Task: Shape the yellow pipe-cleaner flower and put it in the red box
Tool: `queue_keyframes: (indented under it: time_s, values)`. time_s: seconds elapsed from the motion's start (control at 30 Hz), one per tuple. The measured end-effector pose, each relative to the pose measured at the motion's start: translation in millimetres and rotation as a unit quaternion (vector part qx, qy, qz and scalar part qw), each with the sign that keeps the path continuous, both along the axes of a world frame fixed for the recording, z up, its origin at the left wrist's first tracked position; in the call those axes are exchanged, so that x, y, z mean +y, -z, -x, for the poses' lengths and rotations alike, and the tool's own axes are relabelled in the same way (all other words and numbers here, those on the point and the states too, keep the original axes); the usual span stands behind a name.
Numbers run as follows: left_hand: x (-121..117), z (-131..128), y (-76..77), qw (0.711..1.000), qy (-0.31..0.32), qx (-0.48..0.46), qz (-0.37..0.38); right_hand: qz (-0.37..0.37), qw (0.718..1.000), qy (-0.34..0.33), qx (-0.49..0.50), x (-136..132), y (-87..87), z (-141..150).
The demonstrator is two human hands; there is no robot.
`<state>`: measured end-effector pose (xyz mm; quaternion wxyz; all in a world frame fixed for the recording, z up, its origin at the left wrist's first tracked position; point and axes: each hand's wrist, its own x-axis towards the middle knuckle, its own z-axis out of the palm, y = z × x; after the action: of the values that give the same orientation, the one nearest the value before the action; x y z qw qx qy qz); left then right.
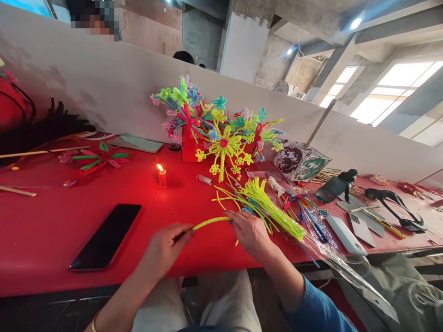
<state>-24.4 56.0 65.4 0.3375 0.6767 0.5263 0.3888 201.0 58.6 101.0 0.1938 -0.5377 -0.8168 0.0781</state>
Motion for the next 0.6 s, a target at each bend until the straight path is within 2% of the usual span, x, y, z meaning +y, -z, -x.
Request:
queue_keyframes:
  time_s: [0.13, 0.27, 0.47, 0.6]
  values:
    - [-10, 1, 0.0, 0.999, 0.022, 0.032, 0.013, 0.01, 0.998, -0.003, 0.058, -13, 4.9, 6]
    - [-20, 4, -10.8, 0.998, 0.032, 0.016, 0.045, -0.008, 0.993, -0.016, 0.116, -23, 1.1, 11]
    - [-34, 10, -29.1, 0.997, 0.006, -0.005, 0.072, -0.009, 0.997, -0.018, 0.075, -33, -10.4, 20]
    - [-45, 14, -29.1, 0.997, 0.02, -0.028, 0.075, -0.032, 0.998, 0.008, 0.044, -41, -14.7, 28]
